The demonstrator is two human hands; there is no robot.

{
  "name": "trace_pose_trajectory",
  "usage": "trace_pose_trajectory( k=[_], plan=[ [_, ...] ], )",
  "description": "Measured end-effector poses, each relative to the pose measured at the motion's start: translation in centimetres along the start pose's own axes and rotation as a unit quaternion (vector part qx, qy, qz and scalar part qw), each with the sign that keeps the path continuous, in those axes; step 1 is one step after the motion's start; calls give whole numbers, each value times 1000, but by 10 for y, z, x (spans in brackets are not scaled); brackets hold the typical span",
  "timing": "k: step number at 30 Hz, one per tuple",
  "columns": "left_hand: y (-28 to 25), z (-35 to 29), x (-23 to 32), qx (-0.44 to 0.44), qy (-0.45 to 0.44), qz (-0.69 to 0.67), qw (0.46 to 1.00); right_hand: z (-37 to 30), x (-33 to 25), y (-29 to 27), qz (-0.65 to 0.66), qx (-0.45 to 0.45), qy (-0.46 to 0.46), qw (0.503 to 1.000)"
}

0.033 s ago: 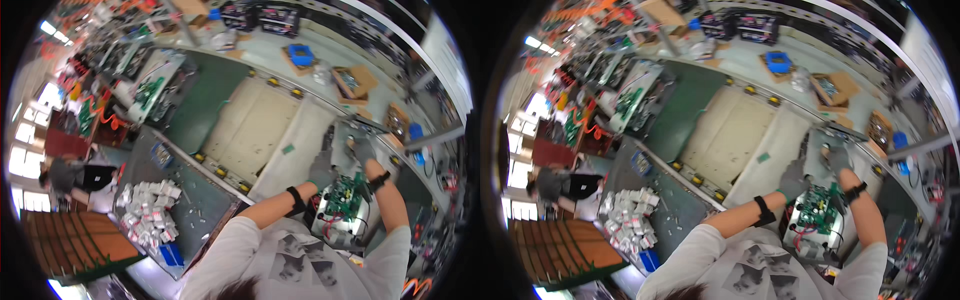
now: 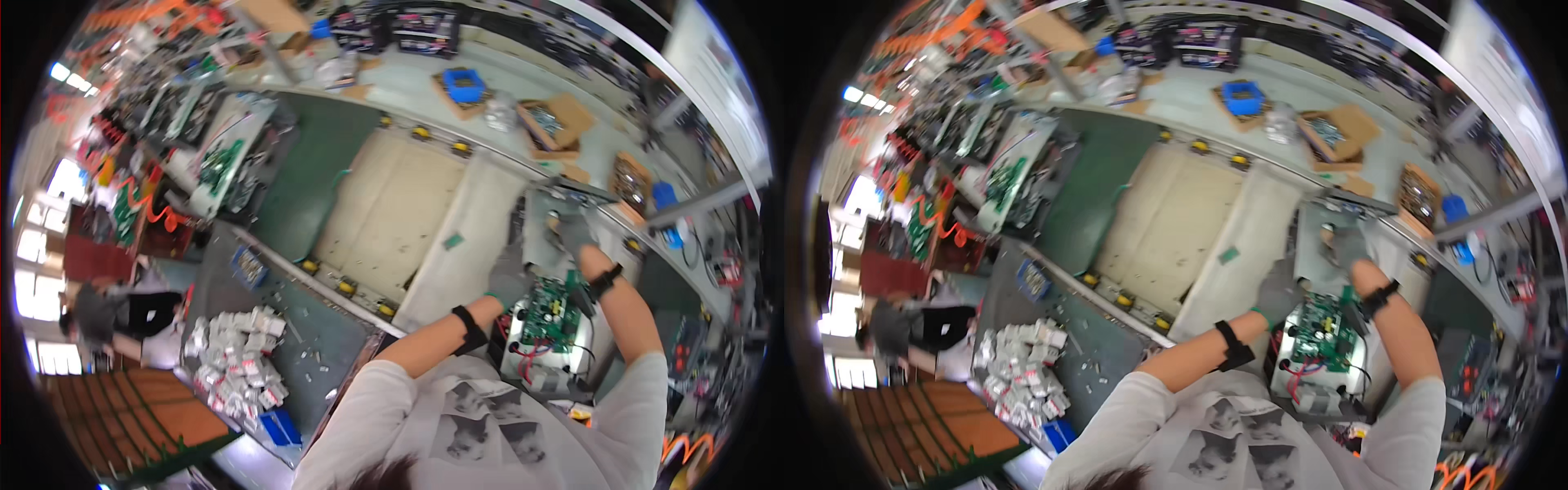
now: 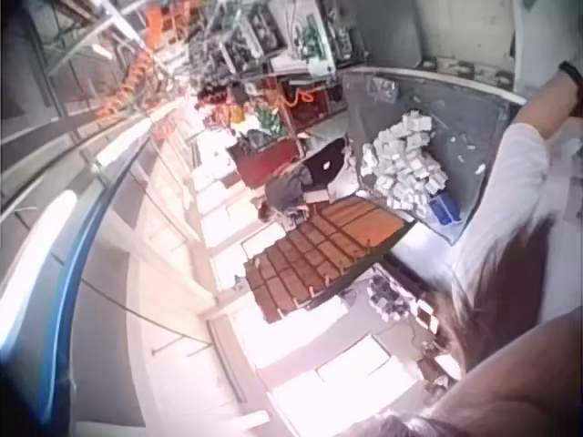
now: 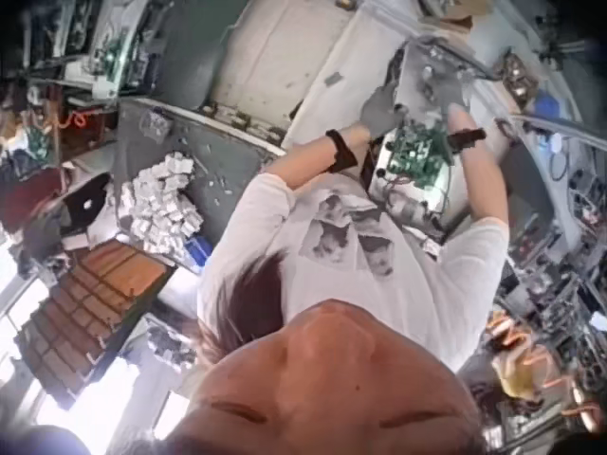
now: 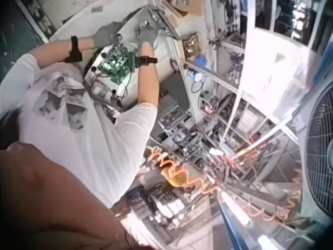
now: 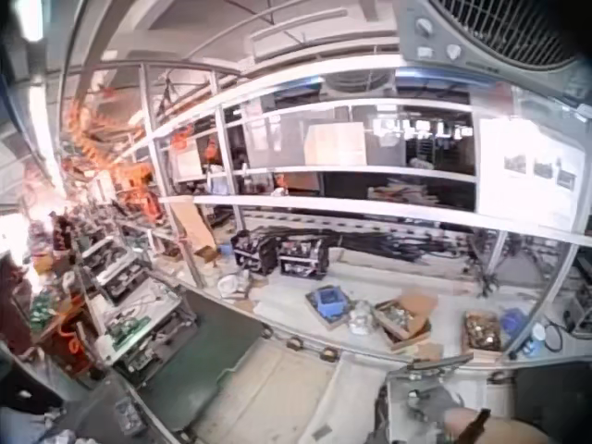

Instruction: Assemble an electronic inverter by placing components and securing them with a power screwdriver.

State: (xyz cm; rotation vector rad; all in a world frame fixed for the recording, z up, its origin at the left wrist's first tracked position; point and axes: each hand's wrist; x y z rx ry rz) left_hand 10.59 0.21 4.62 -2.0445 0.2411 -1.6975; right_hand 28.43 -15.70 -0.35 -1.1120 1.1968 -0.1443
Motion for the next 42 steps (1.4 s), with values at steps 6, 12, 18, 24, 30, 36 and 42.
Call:
trace_pose_trajectory(
  k=[6,12,18,24,30,36,42],
  plan=[
    [3,7,-8,-120,-60,-67,989,3,-88,-24,276,44,358,891],
    [9,5,-1,-123,-89,-12,988,6,-98,-25,279,81,373,881],
    [9,3,-1,-115,-84,-20,990,11,-81,-20,274,82,354,890],
    [11,3,-4,-111,-75,-22,991,8,-86,-20,295,94,347,885],
    [8,2,4,-104,-80,-19,991,7,-86,-21,264,106,323,903],
    [7,2,4,-108,-77,-11,991,10,-85,-26,280,101,314,902],
    [8,1,5,-102,-78,-11,992,9,-85,-25,303,100,318,893]
  ],
)
Point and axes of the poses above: each hand's wrist, its own z-axis towards the middle knuckle, its own y-axis out of the palm, x = y × z
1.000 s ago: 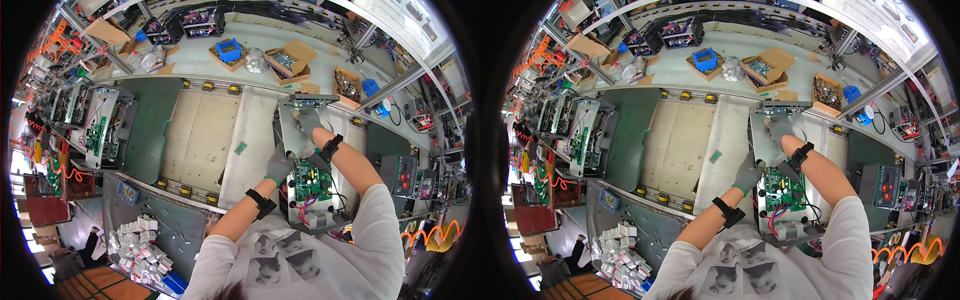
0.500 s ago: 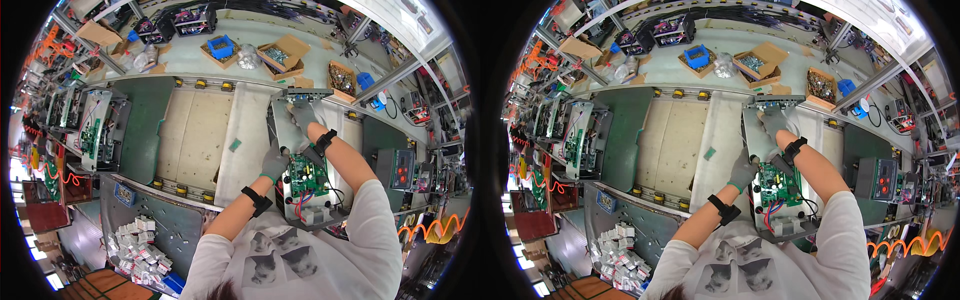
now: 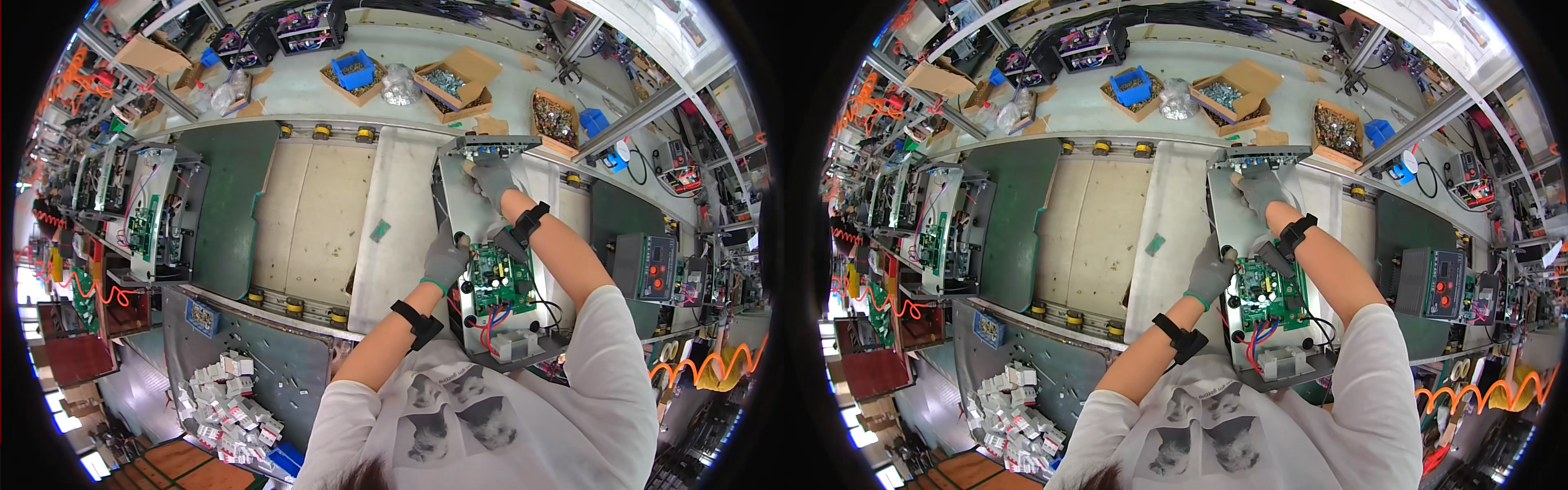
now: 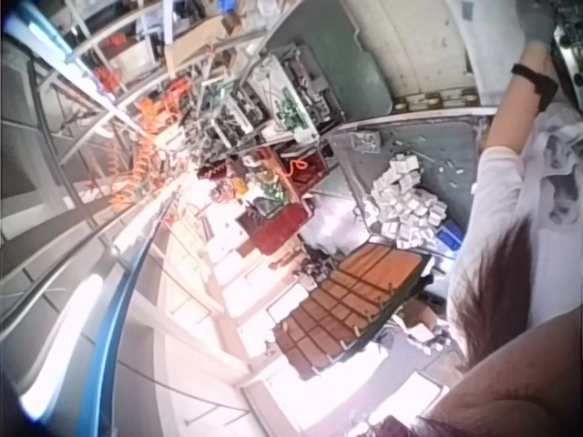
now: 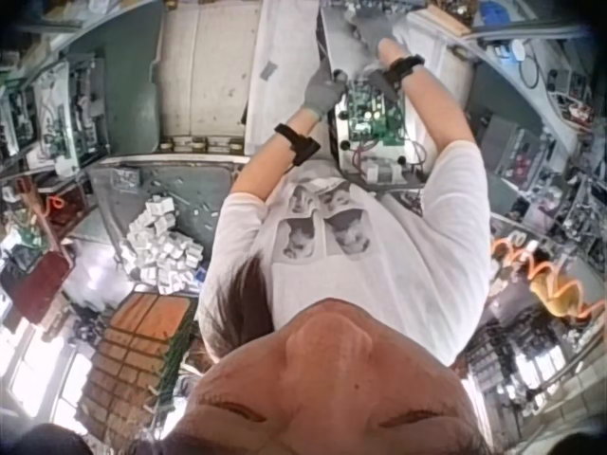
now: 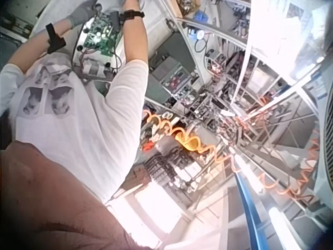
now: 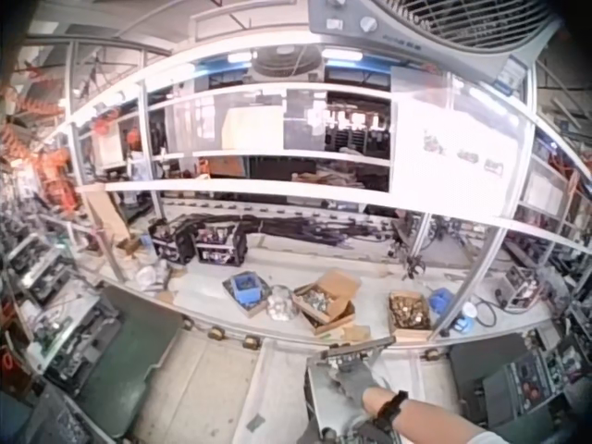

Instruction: Assemble an electronic inverter by placing components and securing them with a power screwdriver.

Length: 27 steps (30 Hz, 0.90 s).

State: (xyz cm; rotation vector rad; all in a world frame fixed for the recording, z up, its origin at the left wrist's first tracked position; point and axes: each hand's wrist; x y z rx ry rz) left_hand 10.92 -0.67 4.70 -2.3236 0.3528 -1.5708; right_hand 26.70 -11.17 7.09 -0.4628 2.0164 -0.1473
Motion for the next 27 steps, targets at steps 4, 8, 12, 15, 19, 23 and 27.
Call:
trace_pose_trajectory(
  k=[4,8,12,15,19,23,27],
  plan=[
    [0,2,-3,-4,0,-17,1000,-1,-1,-1,5,-7,-12,1000],
    [0,1,-3,-2,-2,-12,1000,10,2,3,-12,13,2,1000],
    [-3,-3,4,-20,-15,7,1000,18,6,4,-28,28,-24,999],
    [-8,-6,13,-22,-32,31,999,14,-5,5,5,21,8,1000],
    [-6,-3,4,-13,-3,23,1000,15,1,-2,-53,-8,-23,998],
    [1,12,-17,-44,34,2,998,-15,-27,-28,-192,-25,1,981],
    [-2,21,-35,-83,-54,-94,991,-110,-57,-61,-332,6,-236,913]
  ],
)
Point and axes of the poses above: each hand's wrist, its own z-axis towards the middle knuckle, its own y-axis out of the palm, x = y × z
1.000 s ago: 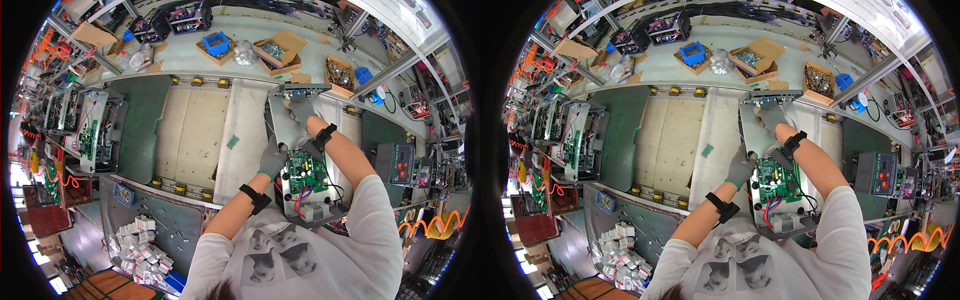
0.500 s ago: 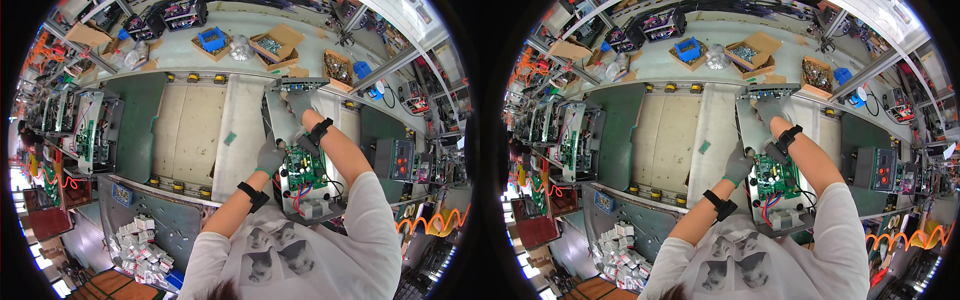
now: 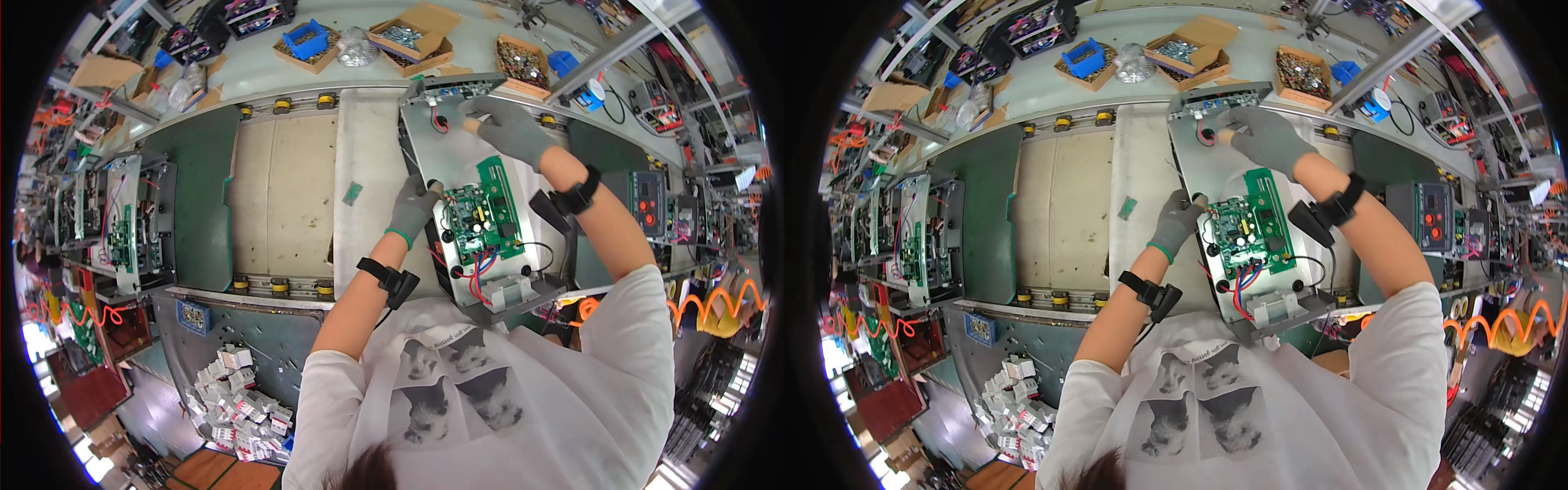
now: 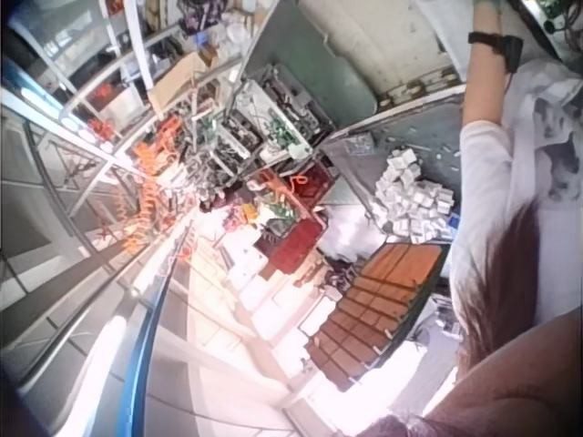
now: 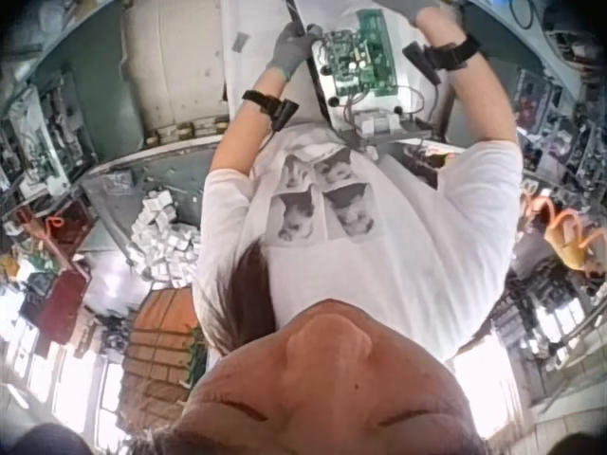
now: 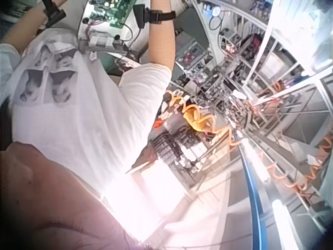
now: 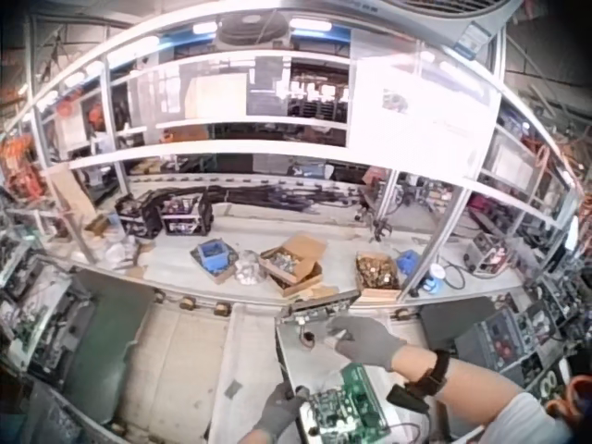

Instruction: Assemble an electronic inverter by placing components and securing them with a power screwdriver.

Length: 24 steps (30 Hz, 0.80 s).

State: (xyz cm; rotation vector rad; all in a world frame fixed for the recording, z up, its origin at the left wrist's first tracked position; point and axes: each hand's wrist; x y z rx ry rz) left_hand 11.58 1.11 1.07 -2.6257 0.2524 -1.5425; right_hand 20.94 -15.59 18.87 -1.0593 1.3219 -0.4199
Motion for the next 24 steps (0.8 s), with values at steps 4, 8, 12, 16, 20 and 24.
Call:
trace_pose_trajectory(
  k=[4,8,12,16,20,24],
  plan=[
    [-16,-12,18,-12,-3,-74,997,-107,-19,-24,5,52,-71,996],
    [-16,8,9,-40,33,-113,992,-206,-31,15,-85,72,-18,994],
    [-12,15,23,-68,0,-188,980,-267,-40,77,-164,138,-58,975],
    [-22,23,25,-54,-18,-173,983,-274,-56,97,-137,208,31,968],
    [-30,22,19,-71,25,-101,992,-270,-55,124,-136,295,74,943],
    [-25,-21,17,-47,34,-82,995,-281,-32,137,-55,424,110,897]
  ],
)
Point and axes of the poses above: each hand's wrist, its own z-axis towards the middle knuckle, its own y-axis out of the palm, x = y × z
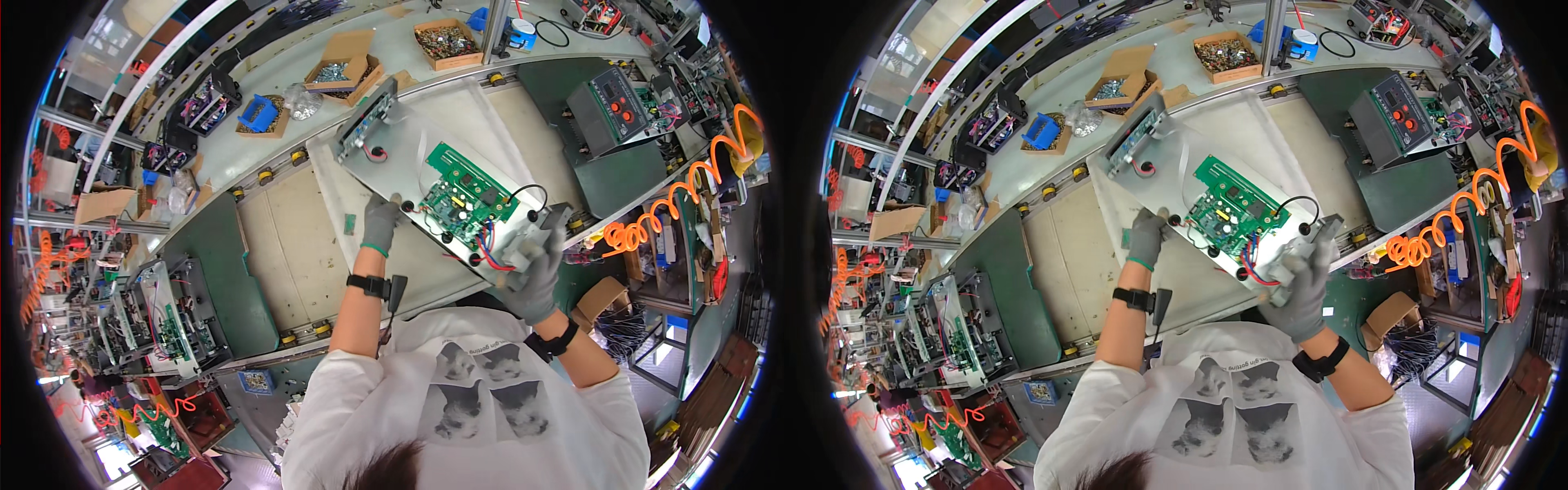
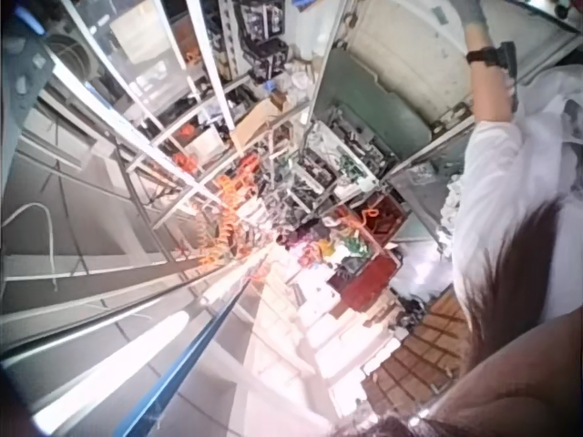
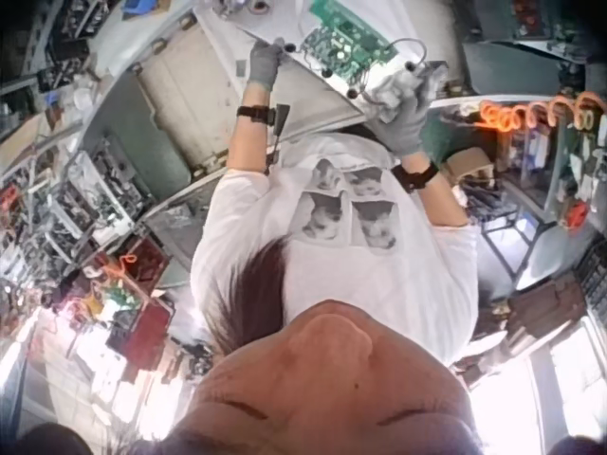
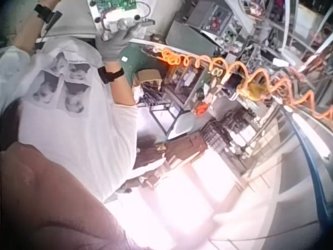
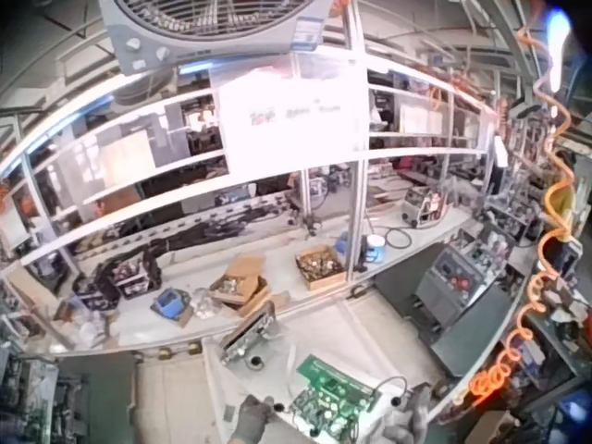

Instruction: Assemble an electronic inverter by placing components and securing them with a power screwdriver.

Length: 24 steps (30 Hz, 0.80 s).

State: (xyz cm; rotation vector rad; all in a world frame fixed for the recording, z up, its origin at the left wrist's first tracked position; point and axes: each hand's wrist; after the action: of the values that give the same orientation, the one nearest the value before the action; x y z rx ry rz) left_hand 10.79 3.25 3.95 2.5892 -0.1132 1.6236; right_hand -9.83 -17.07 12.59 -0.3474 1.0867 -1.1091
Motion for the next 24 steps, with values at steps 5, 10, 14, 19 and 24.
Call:
trace_pose_trajectory(
  k=[5,10,14,19,24],
  plan=[
    [0,-59,-26,-17,-47,-187,981,-7,49,-21,62,-23,202,977],
    [8,-81,14,-55,-71,-313,946,71,89,-28,261,-84,318,908],
    [16,-74,54,-41,-41,-359,932,142,100,-3,238,-183,390,870],
    [7,-51,71,-18,-98,-384,918,185,149,64,177,-295,425,837],
    [-21,-62,78,-41,75,-120,989,206,177,114,134,-349,449,812]
  ],
)
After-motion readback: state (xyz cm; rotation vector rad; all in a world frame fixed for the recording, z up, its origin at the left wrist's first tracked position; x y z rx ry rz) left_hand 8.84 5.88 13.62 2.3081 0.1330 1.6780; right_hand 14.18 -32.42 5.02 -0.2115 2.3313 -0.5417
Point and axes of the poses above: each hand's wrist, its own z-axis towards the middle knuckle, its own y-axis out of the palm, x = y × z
